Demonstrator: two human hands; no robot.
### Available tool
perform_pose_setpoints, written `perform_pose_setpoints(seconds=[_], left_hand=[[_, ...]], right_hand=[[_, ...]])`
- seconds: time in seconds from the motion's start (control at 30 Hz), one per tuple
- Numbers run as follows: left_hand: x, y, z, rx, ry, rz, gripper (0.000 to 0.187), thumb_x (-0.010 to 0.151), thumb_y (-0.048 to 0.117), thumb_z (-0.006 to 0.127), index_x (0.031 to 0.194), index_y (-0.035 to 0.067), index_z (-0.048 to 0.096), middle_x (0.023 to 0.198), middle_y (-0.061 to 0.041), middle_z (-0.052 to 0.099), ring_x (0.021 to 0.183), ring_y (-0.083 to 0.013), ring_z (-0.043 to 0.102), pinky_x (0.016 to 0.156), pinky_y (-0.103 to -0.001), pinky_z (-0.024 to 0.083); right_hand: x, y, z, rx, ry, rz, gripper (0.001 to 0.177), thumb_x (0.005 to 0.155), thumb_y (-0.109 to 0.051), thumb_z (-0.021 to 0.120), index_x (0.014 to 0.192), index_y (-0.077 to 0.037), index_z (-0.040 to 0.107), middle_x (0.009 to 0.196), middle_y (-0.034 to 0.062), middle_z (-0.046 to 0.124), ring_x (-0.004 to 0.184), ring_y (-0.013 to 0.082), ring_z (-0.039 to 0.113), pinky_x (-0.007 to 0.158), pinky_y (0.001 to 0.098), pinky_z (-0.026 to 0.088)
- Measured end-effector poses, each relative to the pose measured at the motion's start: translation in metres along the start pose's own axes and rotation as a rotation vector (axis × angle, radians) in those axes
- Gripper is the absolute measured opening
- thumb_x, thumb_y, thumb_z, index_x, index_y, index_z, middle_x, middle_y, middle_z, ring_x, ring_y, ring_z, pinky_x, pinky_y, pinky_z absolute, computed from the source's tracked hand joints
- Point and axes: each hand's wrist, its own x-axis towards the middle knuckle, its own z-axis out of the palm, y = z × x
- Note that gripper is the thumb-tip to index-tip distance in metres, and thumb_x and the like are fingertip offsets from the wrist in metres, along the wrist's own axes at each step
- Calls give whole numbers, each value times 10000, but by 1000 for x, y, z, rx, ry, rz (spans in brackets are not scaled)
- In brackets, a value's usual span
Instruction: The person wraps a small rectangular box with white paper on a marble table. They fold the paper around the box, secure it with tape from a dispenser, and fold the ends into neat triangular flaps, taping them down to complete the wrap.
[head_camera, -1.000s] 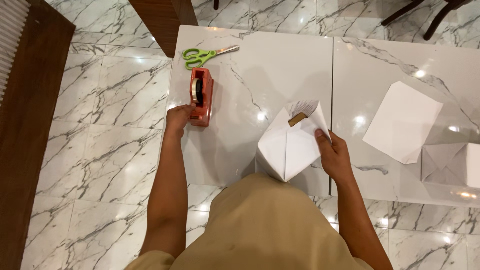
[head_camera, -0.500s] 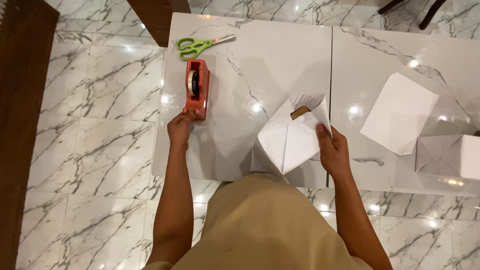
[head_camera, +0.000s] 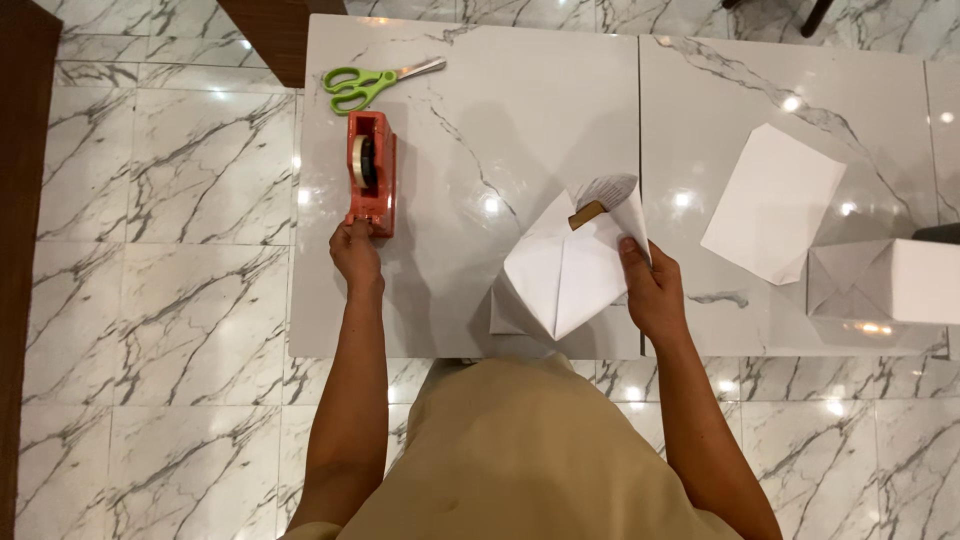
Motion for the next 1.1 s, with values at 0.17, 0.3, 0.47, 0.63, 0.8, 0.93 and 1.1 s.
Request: perform_pose_setpoints(seconds=[0.17,0.3,0.47,0.63,0.8,0.93,1.1], left_hand=[[-3,-7,-9,-151,-135,150,176,1020,228,636,1004,53,626,961,-25,689,881,-137,665,877,-316,562],[7,6,-34,-5,-356,193,339,995,252,672,1242,24,627,1001,-67,736,906,-139,687,875,-305,564],[23,51,-59,414,-461,222,328,942,248,775,1118,0,655,1118,-75,723,995,-168,687,897,-318,546],[-30,114,-62,582,-376,134,225,955,229,756,1092,51,732,1066,-64,722,932,-166,662,831,-328,541],[-148,151,0,41,-714,128,239,942,122,672,1161,79,758,979,-29,750,820,-115,670,772,-283,589],[-210,175,57,150,-880,20,412,942,100,732,1346,66,660,892,-46,743,710,-96,595,675,-262,522],[-218,193,95,372,-809,-45,355,879,90,731,1204,43,595,850,-62,756,673,-118,562,583,-298,444]], right_hand=[[-4,-3,2,-20,26,13,370,1091,-308,531,973,18,659,732,-44,502,692,57,412,595,261,356],[-8,-10,6,-34,42,-1,401,1096,-330,508,963,19,653,722,-41,522,680,56,434,589,260,371],[-10,-20,12,-23,56,-20,396,1105,-333,495,1001,15,652,751,-44,554,708,52,459,607,251,395],[-17,-24,24,7,157,-81,401,1119,-303,493,1091,64,653,820,-5,611,748,68,502,648,259,429],[-33,-20,38,85,233,-79,406,1104,-289,486,1158,72,663,827,9,634,750,67,514,649,262,446],[-37,-23,40,63,233,-80,416,1132,-301,488,1140,69,678,787,13,611,725,62,472,633,262,418],[-37,-24,43,110,238,-24,442,1092,-320,487,1281,37,665,706,-21,569,591,49,399,493,262,327]])
